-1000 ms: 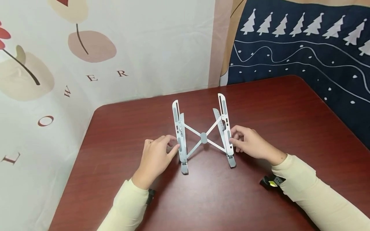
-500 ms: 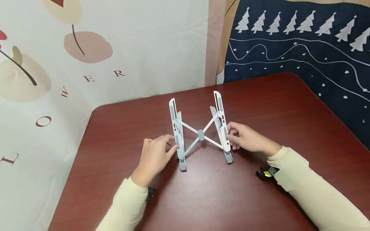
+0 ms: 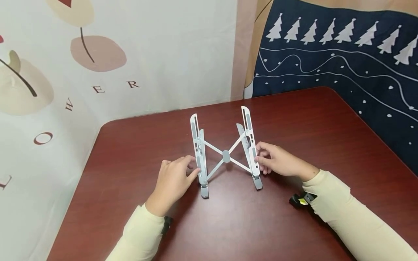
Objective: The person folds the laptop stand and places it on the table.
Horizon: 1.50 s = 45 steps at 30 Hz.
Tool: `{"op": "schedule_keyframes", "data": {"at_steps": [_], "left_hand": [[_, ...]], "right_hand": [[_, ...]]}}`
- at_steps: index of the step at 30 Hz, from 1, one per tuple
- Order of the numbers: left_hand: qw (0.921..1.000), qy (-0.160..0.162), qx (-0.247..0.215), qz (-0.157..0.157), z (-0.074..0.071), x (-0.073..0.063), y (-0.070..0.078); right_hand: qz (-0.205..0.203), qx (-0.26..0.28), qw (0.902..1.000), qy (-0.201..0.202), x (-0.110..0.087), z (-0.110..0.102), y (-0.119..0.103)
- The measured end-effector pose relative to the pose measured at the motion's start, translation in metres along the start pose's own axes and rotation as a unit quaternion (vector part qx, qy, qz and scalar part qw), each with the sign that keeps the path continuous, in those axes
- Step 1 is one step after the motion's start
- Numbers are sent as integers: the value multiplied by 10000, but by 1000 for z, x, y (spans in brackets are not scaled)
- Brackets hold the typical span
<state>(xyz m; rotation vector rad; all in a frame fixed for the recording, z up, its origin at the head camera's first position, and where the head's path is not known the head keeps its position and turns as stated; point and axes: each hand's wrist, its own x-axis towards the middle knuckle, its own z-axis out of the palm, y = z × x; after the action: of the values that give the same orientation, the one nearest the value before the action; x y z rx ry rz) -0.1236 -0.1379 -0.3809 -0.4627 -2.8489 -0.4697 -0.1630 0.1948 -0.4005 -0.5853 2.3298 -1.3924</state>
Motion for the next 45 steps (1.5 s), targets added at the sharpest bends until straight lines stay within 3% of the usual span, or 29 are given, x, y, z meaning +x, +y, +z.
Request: {"op": "schedule_keyframes", "data": {"at_steps": [7,15,29,37,45], "left_hand": [[9998,-180,9,-29,-2,4,1],[9999,-151,50,-22,-2,6,0],[9990,-426,-75,-138,6,0,7],[9993,-300,-110,-168,5,-2,8],[9993,-323,145,-98,0,-1,3]], "right_hand": [[-38,-40,10000,51,-1,-3,1],[-48,-83,9999,109,3,-3,0],[-118,-473,9987,126,-8,-5,1],[-170,-662,9976,142,-7,-7,-5],[-63,-411,9991,122,0,1,-5]]}}
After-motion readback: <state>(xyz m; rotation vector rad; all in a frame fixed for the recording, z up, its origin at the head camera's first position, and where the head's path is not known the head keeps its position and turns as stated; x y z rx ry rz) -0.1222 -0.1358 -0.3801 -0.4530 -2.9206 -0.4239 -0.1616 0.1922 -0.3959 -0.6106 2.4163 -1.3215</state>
